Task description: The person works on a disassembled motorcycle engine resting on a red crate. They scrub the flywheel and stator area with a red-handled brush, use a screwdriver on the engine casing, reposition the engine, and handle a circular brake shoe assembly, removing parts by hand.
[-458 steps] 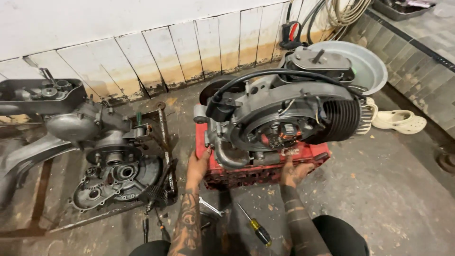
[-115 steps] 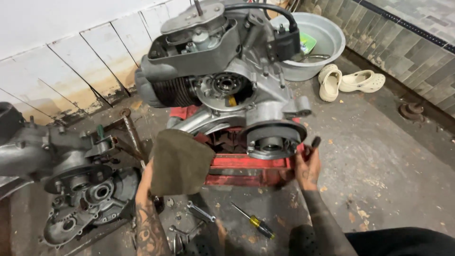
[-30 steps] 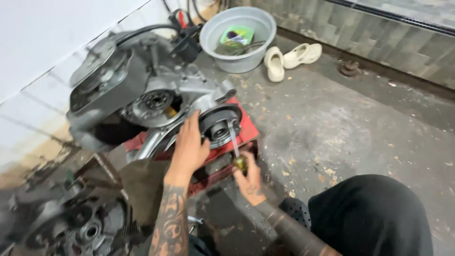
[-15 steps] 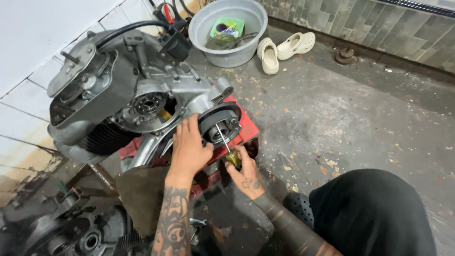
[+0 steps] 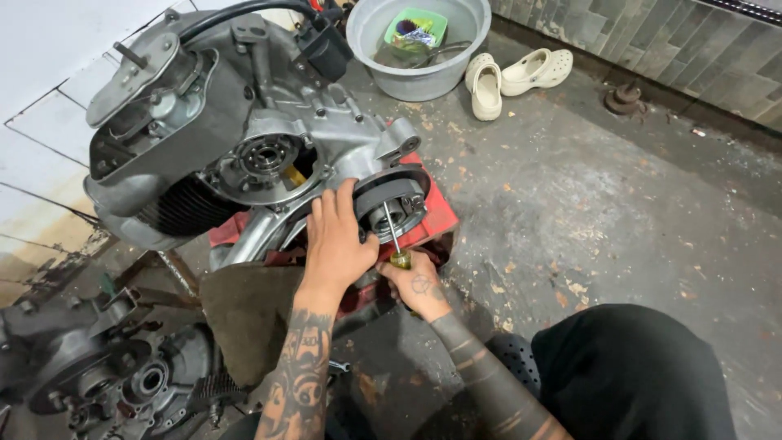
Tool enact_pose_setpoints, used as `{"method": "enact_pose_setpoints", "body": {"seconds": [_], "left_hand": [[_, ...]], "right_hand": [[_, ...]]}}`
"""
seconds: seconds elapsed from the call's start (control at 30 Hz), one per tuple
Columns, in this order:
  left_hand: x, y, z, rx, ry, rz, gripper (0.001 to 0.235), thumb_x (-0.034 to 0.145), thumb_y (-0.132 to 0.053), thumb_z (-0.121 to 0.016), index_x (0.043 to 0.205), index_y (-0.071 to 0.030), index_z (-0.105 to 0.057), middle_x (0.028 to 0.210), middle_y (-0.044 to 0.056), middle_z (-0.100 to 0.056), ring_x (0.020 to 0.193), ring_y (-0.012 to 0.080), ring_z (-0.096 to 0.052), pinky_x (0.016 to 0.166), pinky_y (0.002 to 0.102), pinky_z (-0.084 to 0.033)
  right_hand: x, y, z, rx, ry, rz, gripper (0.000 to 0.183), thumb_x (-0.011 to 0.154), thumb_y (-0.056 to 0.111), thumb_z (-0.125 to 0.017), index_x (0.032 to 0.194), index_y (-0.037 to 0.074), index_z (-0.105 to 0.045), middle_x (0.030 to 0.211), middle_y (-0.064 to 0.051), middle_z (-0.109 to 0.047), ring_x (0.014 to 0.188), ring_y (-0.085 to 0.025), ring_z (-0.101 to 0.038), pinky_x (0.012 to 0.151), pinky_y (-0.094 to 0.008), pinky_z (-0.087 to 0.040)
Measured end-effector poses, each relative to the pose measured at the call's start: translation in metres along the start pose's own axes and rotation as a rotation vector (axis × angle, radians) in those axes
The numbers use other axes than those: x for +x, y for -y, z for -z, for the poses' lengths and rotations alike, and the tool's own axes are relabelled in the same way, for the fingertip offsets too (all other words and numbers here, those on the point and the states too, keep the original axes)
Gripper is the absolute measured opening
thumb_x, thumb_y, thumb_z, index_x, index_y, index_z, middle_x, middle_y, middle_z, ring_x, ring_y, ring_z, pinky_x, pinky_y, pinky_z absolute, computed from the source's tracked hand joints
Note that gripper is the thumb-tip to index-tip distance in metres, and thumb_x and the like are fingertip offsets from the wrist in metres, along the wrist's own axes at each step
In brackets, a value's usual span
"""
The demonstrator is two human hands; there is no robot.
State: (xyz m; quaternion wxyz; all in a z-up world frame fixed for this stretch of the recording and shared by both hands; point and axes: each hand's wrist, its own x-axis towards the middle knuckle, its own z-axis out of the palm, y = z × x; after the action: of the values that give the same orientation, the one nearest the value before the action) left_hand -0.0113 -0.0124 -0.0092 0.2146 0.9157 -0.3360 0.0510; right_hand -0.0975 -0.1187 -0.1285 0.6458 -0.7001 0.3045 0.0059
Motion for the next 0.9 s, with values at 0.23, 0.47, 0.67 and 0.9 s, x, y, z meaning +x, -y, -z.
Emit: {"method": "enact_pose_setpoints", "body": {"seconds": [0.23, 0.47, 0.67, 0.9], "left_hand": [[0.003, -0.004, -0.006, 0.049, -0.042, -0.013, 0.100, 0.064, -0.021, -0.080, 0.151, -0.007, -0.032, 0.114, 0.019, -0.047, 0.107, 0.0421, -0.046, 0.092, 0.057, -0.043], [-0.003, -0.005, -0.008, 0.125, -0.093, -0.025, 0.106, 0.064, -0.023, -0.081, 0.154, -0.006, -0.029, 0.110, 0.017, -0.045, 0.102, 0.0391, -0.044, 0.088, 0.053, -0.043], [0.002, -0.002, -0.014, 0.175, -0.110, -0.018, 0.104, 0.069, -0.017, -0.078, 0.158, -0.008, -0.025, 0.110, 0.017, -0.045, 0.102, 0.0381, -0.044, 0.088, 0.051, -0.044], [0.002, 0.000, -0.018, 0.192, -0.107, -0.026, 0.102, 0.075, -0.011, -0.073, 0.161, -0.010, -0.019, 0.109, 0.017, -0.043, 0.098, 0.0365, -0.042, 0.084, 0.049, -0.043]], "right_hand": [[0.002, 0.005, 0.001, -0.001, -0.055, 0.015, 0.022, 0.076, 0.030, -0.074, 0.061, 0.016, -0.064, 0.041, -0.001, -0.056, 0.039, -0.015, -0.063, 0.046, -0.025, -0.048], [-0.001, -0.001, 0.002, 0.039, -0.121, 0.091, 0.015, 0.074, 0.016, -0.072, 0.063, 0.009, -0.064, 0.040, -0.008, -0.055, 0.036, -0.019, -0.060, 0.041, -0.027, -0.048], [0.012, -0.009, -0.001, 0.032, -0.157, 0.136, 0.013, 0.074, 0.017, -0.070, 0.064, 0.010, -0.066, 0.039, -0.007, -0.054, 0.036, -0.019, -0.060, 0.041, -0.027, -0.048], [0.009, -0.004, 0.002, 0.009, -0.185, 0.209, 0.014, 0.075, 0.013, -0.071, 0.064, 0.008, -0.065, 0.039, -0.007, -0.053, 0.038, -0.019, -0.061, 0.043, -0.027, -0.047]]}}
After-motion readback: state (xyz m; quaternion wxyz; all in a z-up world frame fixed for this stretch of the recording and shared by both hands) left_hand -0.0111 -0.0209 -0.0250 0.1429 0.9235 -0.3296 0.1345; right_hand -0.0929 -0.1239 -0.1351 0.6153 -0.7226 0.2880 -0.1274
